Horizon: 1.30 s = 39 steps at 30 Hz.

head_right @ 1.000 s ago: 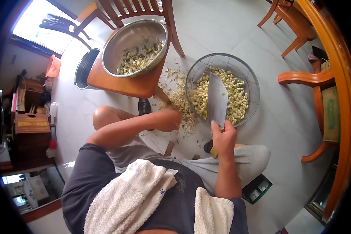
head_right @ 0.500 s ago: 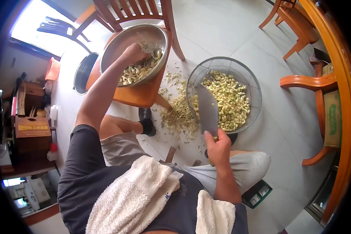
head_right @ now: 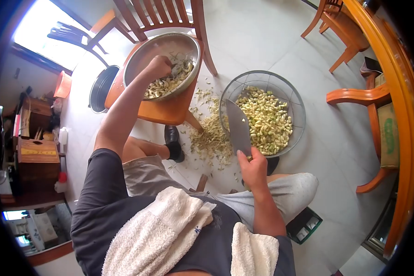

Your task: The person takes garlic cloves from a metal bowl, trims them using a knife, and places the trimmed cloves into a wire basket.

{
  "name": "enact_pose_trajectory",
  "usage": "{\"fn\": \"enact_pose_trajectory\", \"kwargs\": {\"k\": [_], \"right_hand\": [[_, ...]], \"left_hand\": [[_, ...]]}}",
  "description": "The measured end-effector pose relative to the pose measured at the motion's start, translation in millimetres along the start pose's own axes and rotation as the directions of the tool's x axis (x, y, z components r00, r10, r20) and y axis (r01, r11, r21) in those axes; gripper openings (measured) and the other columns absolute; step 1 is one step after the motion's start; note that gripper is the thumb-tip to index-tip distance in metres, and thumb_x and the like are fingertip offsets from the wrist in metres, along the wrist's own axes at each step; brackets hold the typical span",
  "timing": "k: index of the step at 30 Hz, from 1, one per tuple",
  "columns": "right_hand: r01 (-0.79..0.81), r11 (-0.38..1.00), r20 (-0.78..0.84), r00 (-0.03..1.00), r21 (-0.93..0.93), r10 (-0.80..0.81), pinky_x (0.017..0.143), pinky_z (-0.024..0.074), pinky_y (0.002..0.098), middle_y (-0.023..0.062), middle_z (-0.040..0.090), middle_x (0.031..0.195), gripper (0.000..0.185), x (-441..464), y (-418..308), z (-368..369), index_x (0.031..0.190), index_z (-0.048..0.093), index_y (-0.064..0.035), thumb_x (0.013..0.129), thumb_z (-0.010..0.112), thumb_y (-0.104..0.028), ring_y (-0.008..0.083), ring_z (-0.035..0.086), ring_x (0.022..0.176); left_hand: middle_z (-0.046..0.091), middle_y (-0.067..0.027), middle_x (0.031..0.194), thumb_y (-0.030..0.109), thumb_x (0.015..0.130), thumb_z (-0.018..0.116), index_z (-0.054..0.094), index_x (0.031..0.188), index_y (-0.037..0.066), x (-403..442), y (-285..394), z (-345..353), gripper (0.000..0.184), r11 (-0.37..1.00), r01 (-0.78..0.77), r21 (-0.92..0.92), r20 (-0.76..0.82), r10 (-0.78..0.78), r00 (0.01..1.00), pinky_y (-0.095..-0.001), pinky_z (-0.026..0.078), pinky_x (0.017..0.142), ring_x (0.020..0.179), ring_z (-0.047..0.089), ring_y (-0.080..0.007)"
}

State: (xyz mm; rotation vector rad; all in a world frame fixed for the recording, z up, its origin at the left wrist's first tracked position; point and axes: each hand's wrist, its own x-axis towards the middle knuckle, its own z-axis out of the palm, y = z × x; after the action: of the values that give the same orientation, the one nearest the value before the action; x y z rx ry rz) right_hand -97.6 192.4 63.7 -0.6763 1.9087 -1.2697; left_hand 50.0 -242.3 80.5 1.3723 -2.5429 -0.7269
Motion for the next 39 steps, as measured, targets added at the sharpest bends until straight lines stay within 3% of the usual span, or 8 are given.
{"fn": "enact_pose_trajectory", "kwargs": {"k": [4, 7, 11, 14, 16, 20, 28, 39], "right_hand": [[0.041, 0.999, -0.026, 0.999, -0.004, -0.041, 0.062, 0.0465, 0.0262, 0.0074, 0.068, 0.082, 0.021, -0.6, 10.1, -0.6, 0.1, 0.063, 0.0018, 0.084, 0.063, -0.012, 0.0092, 0.057, 0.067], [0.059, 0.998, -0.02, 0.998, 0.03, -0.058, 0.064, 0.0469, 0.0262, 0.007, 0.068, 0.084, 0.02, -1.8, 9.5, 0.9, 0.1, 0.064, 0.0015, 0.084, 0.063, -0.011, 0.0099, 0.058, 0.07], [0.149, 0.988, -0.008, 0.989, 0.046, -0.149, 0.053, 0.0424, 0.0225, 0.0015, 0.062, 0.075, 0.015, -2.2, 16.6, 6.8, 0.095, 0.063, -0.0006, 0.085, 0.063, -0.012, 0.0067, 0.053, 0.06], [0.238, 0.969, -0.033, 0.971, 0.061, -0.236, 0.046, 0.0395, 0.0206, -0.0023, 0.059, 0.069, 0.012, -6.3, 12.4, 10.4, 0.09, 0.062, -0.002, 0.086, 0.064, -0.013, 0.0041, 0.049, 0.054], [0.227, 0.974, -0.03, 0.974, 0.014, -0.226, 0.065, 0.0466, 0.0274, 0.0088, 0.067, 0.08, 0.016, -11.6, 5.5, 8.6, 0.095, 0.064, 0.0021, 0.085, 0.063, -0.01, 0.0112, 0.059, 0.071], [0.536, 0.829, -0.092, 0.828, -0.158, -0.553, 0.059, 0.0455, 0.029, 0.0118, 0.062, 0.074, 0.011, -16.7, -1.9, 16.9, 0.092, 0.065, 0.0006, 0.082, 0.064, -0.004, 0.0208, 0.059, 0.063], [0.712, 0.619, 0.086, 0.676, -0.33, -0.732, 0.06, 0.0474, 0.0351, 0.0105, 0.06, 0.081, 0.021, -24.5, -3.0, 33.0, 0.099, 0.065, -0.0038, 0.078, 0.067, -0.003, 0.028, 0.06, 0.069], [0.588, 0.678, 0.214, 0.802, -0.441, -0.557, 0.062, 0.0463, 0.0411, 0.0143, 0.058, 0.077, 0.013, -21.6, 16.8, 41.6, 0.091, 0.063, -0.0027, 0.08, 0.063, -0.01, 0.0334, 0.058, 0.07]], "left_hand": [[0.065, -0.0155, 0.078, 0.001, 0.073, 0.064, 0.062, 0.104, -0.004, -46.9, 42.6, -48.5, 0.032, 0.842, 0.18, -0.509, 0.036, -0.188, 0.981, -0.0289, 0.051, 0.059, 0.068, 0.062, -0.0167], [0.064, -0.0168, 0.085, -0.006, 0.081, 0.058, 0.052, 0.119, -0.003, -79.6, 42.8, -57.5, 0.038, 0.235, 0.084, -0.968, 0.087, 0.005, 0.996, -0.0256, 0.05, 0.057, 0.065, 0.059, -0.0162], [0.062, -0.0203, 0.096, -0.007, 0.087, 0.053, 0.049, 0.121, -0.003, -132.8, 49.7, -49.9, 0.035, -0.063, 0.157, -0.986, 0.139, 0.23, 0.963, -0.0257, 0.052, 0.06, 0.073, 0.062, -0.0191], [0.063, -0.0141, 0.092, 0.002, 0.089, 0.058, 0.055, 0.114, -0.003, -177.0, 78.5, -26.4, 0.026, -0.09, 0.19, -0.978, 0.189, 0.024, 0.982, -0.0256, 0.051, 0.058, 0.072, 0.061, -0.017], [0.063, -0.0117, 0.089, 0.005, 0.088, 0.061, 0.056, 0.112, -0.001, -195.6, 75.0, -3.5, 0.025, -0.06, 0.273, -0.96, 0.266, 0.114, 0.957, -0.024, 0.047, 0.054, 0.068, 0.059, -0.0149], [0.062, -0.0084, 0.077, 0.005, 0.085, 0.066, 0.058, 0.1, -0.002, -228.3, 81.8, 41.6, 0.018, -0.006, 0.289, -0.957, 0.288, 0.059, 0.956, -0.0232, 0.044, 0.049, 0.057, 0.056, -0.012], [0.059, -0.0069, 0.068, 0.001, 0.079, 0.068, 0.056, 0.086, -0.004, -259.4, 86.1, 80.0, 0.014, 0.182, 0.354, -0.917, 0.349, -0.059, 0.935, -0.0228, 0.039, 0.043, 0.049, 0.052, -0.01], [0.06, -0.0078, 0.07, 0.001, 0.077, 0.069, 0.058, 0.089, -0.005, -265.8, 74.8, 72.0, 0.018, 0.367, 0.376, -0.851, 0.368, -0.094, 0.925, -0.0246, 0.041, 0.047, 0.054, 0.054, -0.0117]]}}
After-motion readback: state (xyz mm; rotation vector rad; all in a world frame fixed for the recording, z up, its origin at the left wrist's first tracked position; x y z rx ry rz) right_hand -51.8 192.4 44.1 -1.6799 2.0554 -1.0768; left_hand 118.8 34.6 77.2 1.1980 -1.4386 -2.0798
